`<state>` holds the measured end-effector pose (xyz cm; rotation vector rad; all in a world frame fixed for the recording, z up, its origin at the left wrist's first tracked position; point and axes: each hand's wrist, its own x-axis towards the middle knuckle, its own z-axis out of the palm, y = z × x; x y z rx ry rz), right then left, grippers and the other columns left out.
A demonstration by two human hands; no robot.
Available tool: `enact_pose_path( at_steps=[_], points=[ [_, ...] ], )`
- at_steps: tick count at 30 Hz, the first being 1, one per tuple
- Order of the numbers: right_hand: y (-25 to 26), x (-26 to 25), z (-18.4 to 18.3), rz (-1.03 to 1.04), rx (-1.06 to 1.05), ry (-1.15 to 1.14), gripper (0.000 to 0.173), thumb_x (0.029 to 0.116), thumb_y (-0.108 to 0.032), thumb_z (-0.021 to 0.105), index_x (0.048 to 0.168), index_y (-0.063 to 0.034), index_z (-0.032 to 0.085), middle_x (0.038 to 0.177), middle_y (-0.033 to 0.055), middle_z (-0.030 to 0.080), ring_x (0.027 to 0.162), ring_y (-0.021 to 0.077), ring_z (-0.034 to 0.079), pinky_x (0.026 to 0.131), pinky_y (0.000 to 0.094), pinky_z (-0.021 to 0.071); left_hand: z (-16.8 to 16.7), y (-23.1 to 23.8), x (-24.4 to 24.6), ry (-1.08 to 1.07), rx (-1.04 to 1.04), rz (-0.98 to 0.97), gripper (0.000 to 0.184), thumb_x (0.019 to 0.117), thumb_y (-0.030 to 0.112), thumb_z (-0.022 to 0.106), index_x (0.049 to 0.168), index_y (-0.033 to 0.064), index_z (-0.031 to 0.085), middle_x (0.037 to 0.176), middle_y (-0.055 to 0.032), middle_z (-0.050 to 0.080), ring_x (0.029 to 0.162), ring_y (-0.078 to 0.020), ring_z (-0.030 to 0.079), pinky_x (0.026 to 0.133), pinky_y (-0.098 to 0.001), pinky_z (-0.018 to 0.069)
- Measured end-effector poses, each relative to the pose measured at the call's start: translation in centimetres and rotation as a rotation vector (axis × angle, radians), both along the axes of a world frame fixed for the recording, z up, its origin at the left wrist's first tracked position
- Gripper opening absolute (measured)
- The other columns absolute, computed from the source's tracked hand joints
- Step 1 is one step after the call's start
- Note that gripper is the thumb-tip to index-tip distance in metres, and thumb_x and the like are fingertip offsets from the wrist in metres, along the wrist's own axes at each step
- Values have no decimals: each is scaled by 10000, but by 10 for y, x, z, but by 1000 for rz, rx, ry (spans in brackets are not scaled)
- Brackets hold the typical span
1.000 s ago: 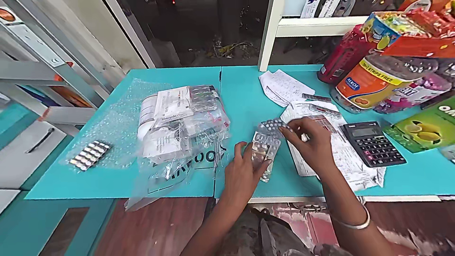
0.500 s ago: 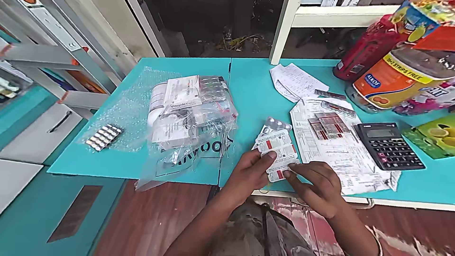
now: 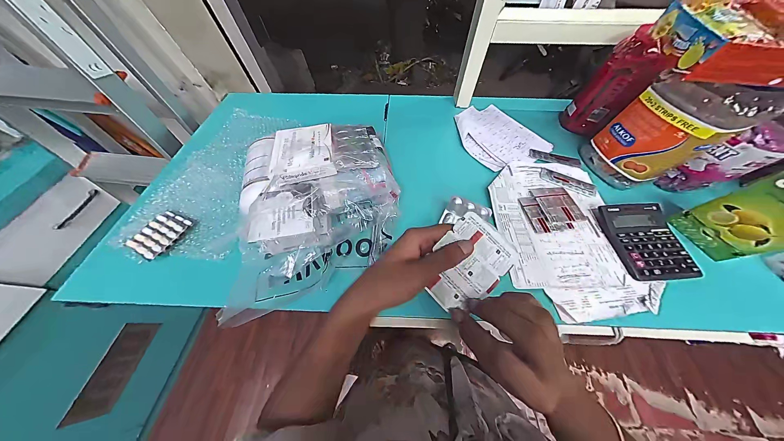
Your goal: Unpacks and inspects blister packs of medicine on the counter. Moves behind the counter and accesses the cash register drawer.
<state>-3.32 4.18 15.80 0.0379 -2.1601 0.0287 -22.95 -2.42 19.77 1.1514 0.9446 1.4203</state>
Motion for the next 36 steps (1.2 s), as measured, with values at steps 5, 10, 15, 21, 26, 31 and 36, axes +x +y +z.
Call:
enact_pose_path(
  at_steps=[5, 10, 15, 21, 26, 31, 36],
  points=[
    [-12, -8, 5, 69, 9, -10, 77, 1019, -113, 587, 1084, -84, 616, 1064, 86, 632, 960, 180, 628, 920, 294, 508, 10, 8, -25, 3, -24, -270, 234, 1056, 134, 479, 1180, 109, 676, 1005, 75, 749, 895, 0, 710, 773, -206, 607],
    [-18, -12, 8, 113, 46, 11, 36, 1017, -99, 593, 1017, -72, 617, 992, 81, 641, 890, 160, 624, 876, 268, 504, 13, 11, -31, 52, 22, -392, 247, 1043, 127, 488, 1214, 70, 656, 970, 63, 737, 828, 16, 697, 644, -164, 577],
    [-20, -14, 9, 131, 46, -1, 36, 1013, -81, 591, 1037, -64, 613, 1006, 84, 635, 900, 153, 625, 901, 263, 505, 15, 10, -33, 60, 11, -409, 266, 1033, 133, 494, 1243, 72, 645, 977, 52, 738, 815, 8, 700, 588, -165, 569],
    [-21, -16, 8, 117, 49, 2, 35, 1008, -83, 598, 1036, -70, 615, 1012, 80, 629, 896, 150, 612, 882, 255, 494, 13, 10, -36, 35, 29, -437, 235, 1046, 106, 476, 1184, 78, 664, 963, 64, 743, 827, 13, 704, 646, -173, 589],
    [-24, -17, 7, 84, 35, -6, 49, 1005, -95, 607, 1049, -78, 621, 1040, 69, 611, 932, 140, 599, 907, 244, 478, 12, 13, -38, 47, 15, -445, 230, 1038, 129, 489, 1174, 81, 668, 948, 51, 741, 797, 12, 699, 580, -159, 561],
    [-23, -17, 8, 88, 48, -11, 38, 1004, -94, 607, 1033, -74, 619, 1017, 72, 622, 901, 141, 608, 876, 241, 494, 10, 16, -39, 26, 16, -462, 221, 1033, 129, 492, 1155, 85, 671, 937, 47, 740, 781, 0, 704, 572, -167, 566],
    [-24, -16, 7, 91, 35, -12, 47, 998, -82, 618, 1041, -66, 625, 1024, 76, 622, 921, 143, 609, 906, 249, 489, 9, 19, -38, 3, 25, -486, 201, 1028, 121, 495, 1112, 90, 676, 928, 46, 739, 783, -5, 708, 577, -174, 573]
  ],
)
